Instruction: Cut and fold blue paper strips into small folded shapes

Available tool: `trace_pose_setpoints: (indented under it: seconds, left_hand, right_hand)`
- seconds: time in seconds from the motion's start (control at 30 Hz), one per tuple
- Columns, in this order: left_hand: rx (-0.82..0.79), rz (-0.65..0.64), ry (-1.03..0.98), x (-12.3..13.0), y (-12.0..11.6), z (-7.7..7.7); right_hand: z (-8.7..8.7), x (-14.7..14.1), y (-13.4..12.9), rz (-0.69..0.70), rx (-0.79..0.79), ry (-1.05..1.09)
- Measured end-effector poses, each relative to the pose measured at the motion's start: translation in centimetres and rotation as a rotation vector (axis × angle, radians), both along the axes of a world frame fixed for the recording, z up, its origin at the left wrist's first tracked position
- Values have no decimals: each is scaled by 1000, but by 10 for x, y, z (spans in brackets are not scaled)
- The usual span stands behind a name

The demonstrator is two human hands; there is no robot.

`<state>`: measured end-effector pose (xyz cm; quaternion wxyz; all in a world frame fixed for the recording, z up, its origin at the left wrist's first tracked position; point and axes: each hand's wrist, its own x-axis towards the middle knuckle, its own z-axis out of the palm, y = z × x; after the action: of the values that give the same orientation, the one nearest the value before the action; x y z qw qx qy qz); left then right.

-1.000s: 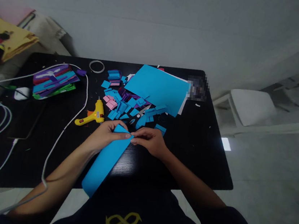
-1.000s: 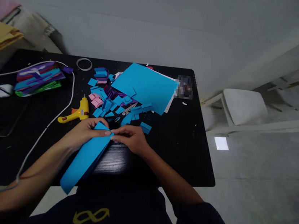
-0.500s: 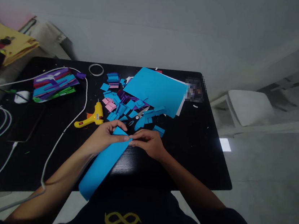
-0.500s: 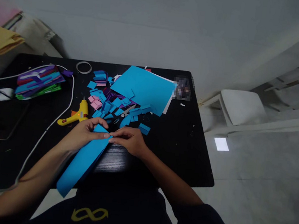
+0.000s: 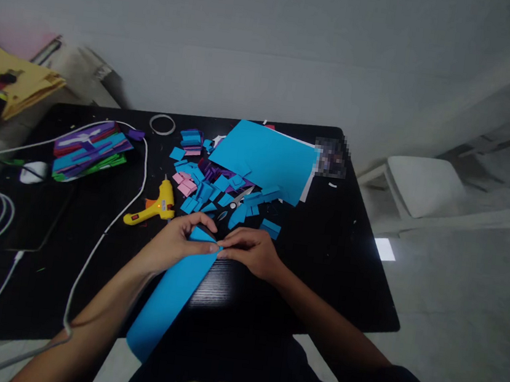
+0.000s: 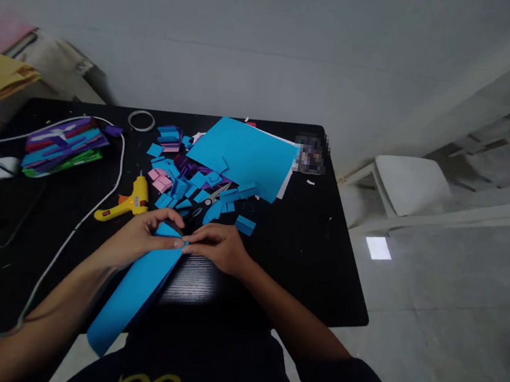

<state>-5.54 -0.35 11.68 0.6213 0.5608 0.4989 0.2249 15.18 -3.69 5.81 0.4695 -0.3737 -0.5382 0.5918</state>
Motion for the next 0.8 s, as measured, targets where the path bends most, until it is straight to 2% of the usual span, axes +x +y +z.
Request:
trace_pose_setpoints:
  seconds: [0.13, 0.27, 0.4, 0.8]
  left_hand:
    - [6, 34, 15, 2, 0, 2]
    - [7, 58, 2, 0, 0, -2]
    - [-29, 52, -28, -1, -1, -5]
    - [-64, 30, -21, 2, 0, 0]
  right_hand:
    - [1, 1, 1, 0, 20, -17]
    - [1, 3, 1, 18, 64, -43]
    - [1, 3, 1, 17, 56, -32]
    - [1, 3, 0, 9, 37, -6]
